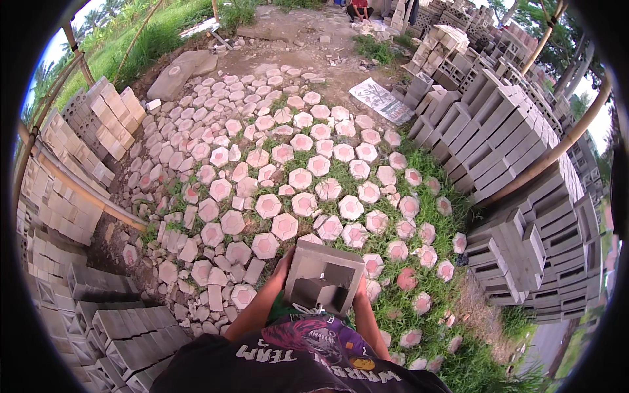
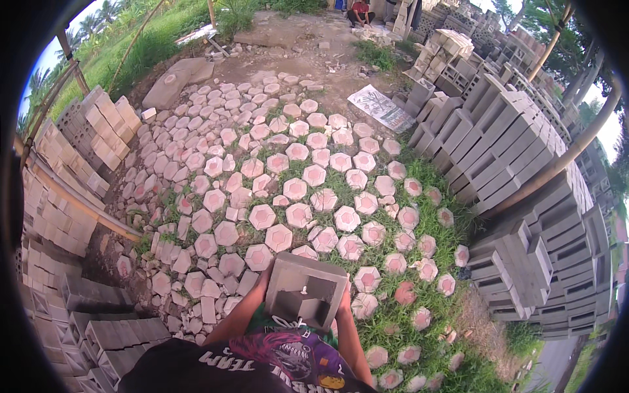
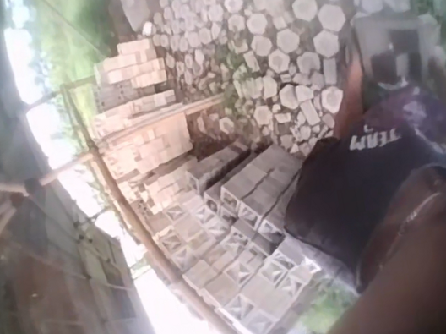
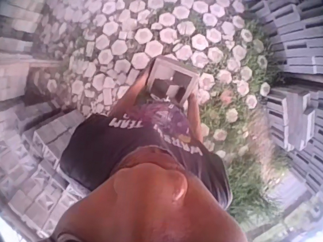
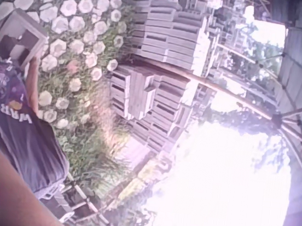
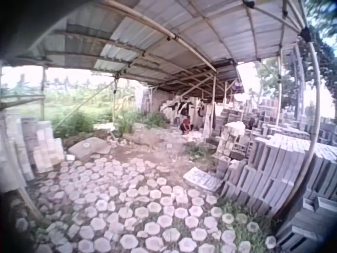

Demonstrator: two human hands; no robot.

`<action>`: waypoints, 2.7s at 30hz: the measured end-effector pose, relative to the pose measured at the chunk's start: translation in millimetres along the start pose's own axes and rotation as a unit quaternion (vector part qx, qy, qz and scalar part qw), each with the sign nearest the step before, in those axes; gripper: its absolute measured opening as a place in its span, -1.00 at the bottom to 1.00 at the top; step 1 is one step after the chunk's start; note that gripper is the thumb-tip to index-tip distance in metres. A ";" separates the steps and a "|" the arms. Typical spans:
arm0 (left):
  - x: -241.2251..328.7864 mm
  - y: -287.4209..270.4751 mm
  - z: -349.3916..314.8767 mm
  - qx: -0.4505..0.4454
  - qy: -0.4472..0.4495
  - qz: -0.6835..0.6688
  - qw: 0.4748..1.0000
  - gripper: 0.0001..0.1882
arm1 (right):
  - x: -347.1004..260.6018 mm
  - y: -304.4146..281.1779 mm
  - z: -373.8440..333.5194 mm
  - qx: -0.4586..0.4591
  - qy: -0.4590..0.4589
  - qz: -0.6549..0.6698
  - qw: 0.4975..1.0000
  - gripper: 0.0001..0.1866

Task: The person picks up concrete blocks from several stacks and places them into a new pile on the ground.

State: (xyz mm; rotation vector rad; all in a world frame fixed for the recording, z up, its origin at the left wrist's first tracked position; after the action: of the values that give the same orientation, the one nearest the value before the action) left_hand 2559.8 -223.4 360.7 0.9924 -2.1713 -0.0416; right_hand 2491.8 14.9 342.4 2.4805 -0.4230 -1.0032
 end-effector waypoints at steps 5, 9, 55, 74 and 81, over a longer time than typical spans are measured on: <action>22.5 18.4 30.2 -0.013 0.018 0.027 0.999 -0.28 | -15.3 7.8 27.2 0.002 -0.021 0.027 0.999 -0.37; 51.1 40.7 67.7 -0.045 0.037 0.070 0.996 -0.28 | -35.1 16.2 58.1 0.030 -0.006 0.069 0.997 -0.38; 420.7 128.3 467.0 0.090 0.014 -0.015 0.996 -0.30 | -277.5 346.1 562.2 -0.034 0.091 -0.048 0.994 -0.23; 588.9 331.8 731.6 -0.022 -0.045 0.147 0.988 -0.12 | -436.5 356.9 743.8 0.098 -0.035 0.078 0.992 -0.43; 716.0 400.1 807.6 -0.053 -0.026 0.226 0.972 -0.11 | -517.9 430.9 830.0 0.139 -0.075 0.109 0.981 -0.52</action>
State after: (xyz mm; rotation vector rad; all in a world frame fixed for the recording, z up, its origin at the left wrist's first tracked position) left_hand 1482.1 -627.0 333.9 0.4249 -2.3660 0.0315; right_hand 1491.5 -361.7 320.2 2.5331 -0.9194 -1.1054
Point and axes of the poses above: each hand's wrist, its own z-axis towards the middle knuckle, its own y-axis out of the palm, x = y × z, the point moved 3 cm from there along z, towards the middle knuckle, and after that the axes turned 9 degrees about x, right-handed, at the moved point
